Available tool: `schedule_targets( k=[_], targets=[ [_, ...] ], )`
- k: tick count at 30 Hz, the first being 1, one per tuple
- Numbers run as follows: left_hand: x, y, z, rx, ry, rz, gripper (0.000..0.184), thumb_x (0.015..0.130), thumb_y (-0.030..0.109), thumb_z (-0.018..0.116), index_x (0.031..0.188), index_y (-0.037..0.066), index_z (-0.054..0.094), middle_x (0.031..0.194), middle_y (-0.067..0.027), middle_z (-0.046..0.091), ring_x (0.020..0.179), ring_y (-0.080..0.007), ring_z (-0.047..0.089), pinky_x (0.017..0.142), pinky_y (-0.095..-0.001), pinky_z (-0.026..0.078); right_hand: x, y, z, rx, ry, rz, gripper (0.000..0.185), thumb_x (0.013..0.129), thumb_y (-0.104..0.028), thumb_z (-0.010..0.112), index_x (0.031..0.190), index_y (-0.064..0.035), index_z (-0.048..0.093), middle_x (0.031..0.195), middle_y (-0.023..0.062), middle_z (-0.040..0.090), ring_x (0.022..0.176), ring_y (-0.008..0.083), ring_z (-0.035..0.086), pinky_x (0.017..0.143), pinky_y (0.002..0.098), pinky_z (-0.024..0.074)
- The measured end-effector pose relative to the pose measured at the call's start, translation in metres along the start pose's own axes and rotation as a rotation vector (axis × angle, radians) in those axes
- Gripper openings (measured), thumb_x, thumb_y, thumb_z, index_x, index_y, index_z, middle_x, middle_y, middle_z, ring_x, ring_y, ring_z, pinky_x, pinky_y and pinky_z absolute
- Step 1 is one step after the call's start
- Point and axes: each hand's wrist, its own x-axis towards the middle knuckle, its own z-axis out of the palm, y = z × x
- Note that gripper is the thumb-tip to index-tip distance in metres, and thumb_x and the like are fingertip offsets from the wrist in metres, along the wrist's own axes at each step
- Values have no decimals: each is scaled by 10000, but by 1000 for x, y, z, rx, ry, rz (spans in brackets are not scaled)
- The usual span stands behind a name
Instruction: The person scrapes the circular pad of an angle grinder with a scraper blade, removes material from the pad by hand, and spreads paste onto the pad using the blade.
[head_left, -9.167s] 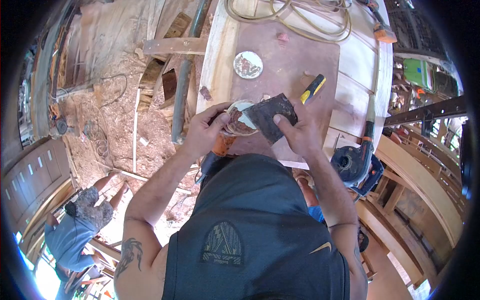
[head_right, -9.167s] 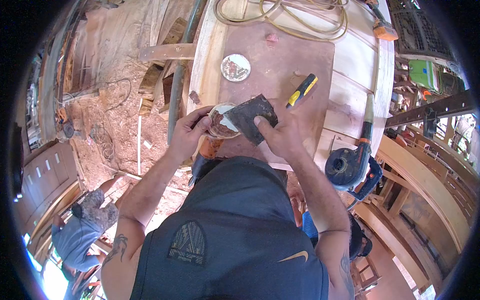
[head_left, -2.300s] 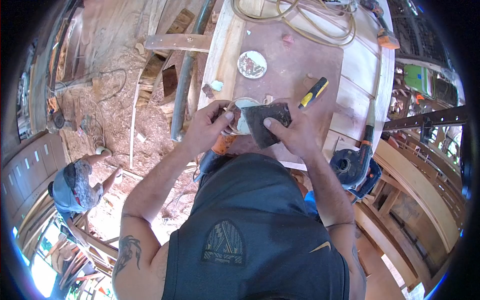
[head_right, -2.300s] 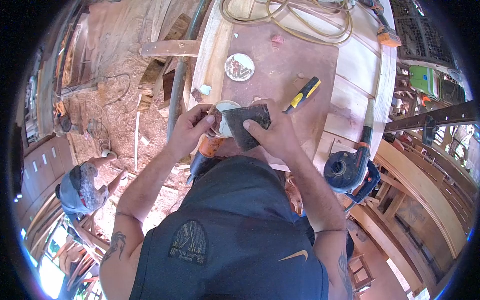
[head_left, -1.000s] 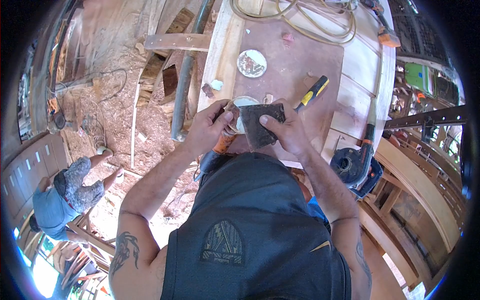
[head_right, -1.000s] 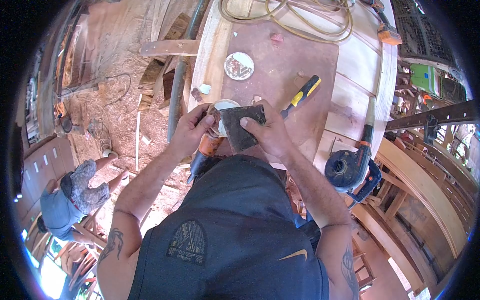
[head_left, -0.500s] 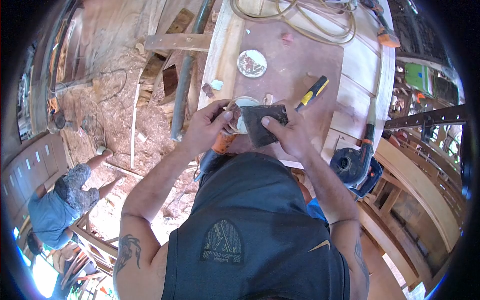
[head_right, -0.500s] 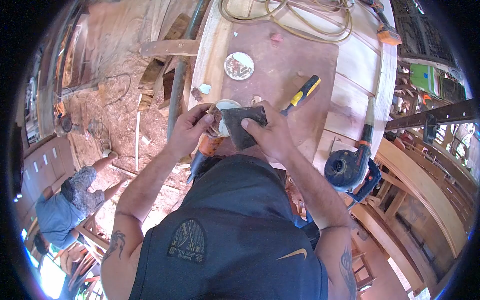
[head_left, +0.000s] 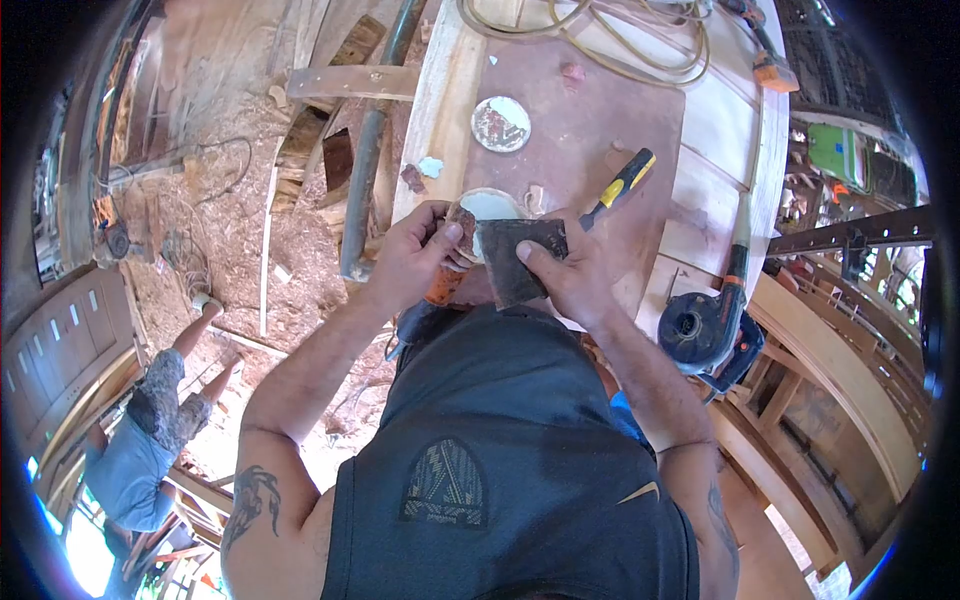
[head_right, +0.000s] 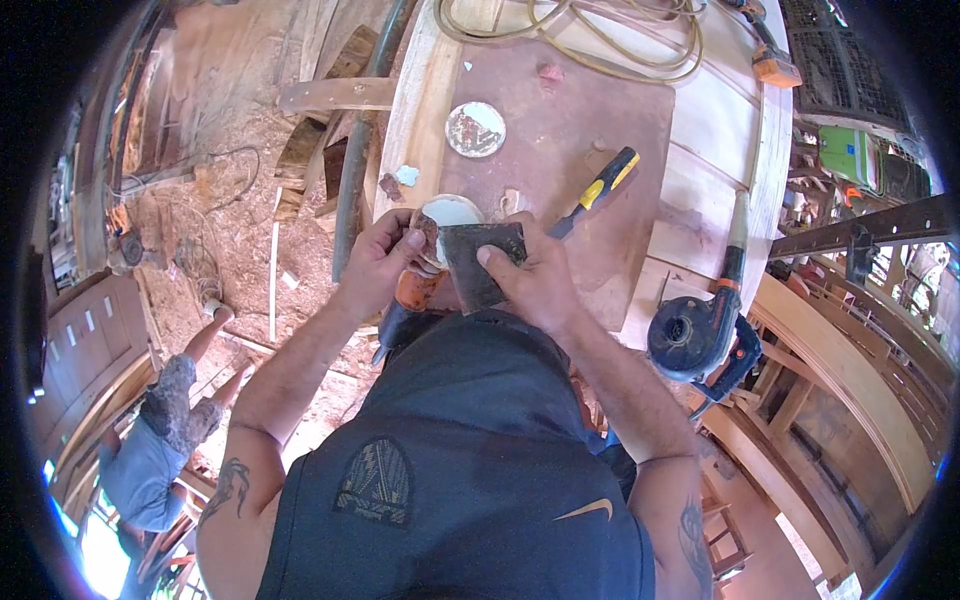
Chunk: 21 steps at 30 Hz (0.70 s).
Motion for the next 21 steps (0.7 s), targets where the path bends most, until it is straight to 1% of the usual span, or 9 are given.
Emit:
schedule_targets(
  k=[1,4,7,10,13,19,21],
  targets=[
    [0,2,2,-12,16,-5,281,1133,171,581,1332,-23,621,1043,-75,744,922,-119,715,806,-286,605,0,3,1,18,-2,-11,266,988,-88,741,1193,36,626,980,110,753,894,152,712,800,337,584],
    [-1,7,2,-9,6,-1,308,1135,178,579,1364,-24,617,1058,-74,747,928,-118,712,807,-284,604,2,4,2,-1,5,34,253,989,-79,736,1182,35,619,977,105,749,893,141,702,799,329,581],
    [0,3,-1,18,-34,34,424,1143,279,575,1430,-33,593,1135,-85,745,966,-129,723,829,-292,607,3,11,3,87,13,79,254,989,-82,742,1182,26,617,985,109,747,901,150,707,793,335,582],
    [1,1,-3,30,-39,28,426,1144,283,576,1440,-22,601,1160,-85,751,986,-126,722,836,-291,608,4,8,7,153,16,123,271,988,-79,746,1198,22,608,1012,112,735,900,170,710,791,340,592],
    [1,2,-4,41,-45,27,436,1143,289,578,1458,-12,595,1164,-83,754,1003,-129,724,845,-289,609,3,-10,10,247,11,219,297,990,-82,744,1224,27,596,1042,115,723,898,181,710,794,347,606],
    [2,2,-5,33,-60,-13,468,1144,297,575,1505,-1,571,1158,-81,758,996,-135,728,856,-301,612,4,-9,5,396,-12,324,356,987,-92,750,1275,45,591,1068,121,724,911,176,709,799,348,613],
    [2,1,-5,22,-53,2,468,1140,288,578,1513,6,566,1137,-88,761,991,-140,727,851,-305,613,4,-12,4,275,2,292,352,981,-100,762,1261,46,605,1053,122,737,909,171,715,799,342,608]
  ],
)
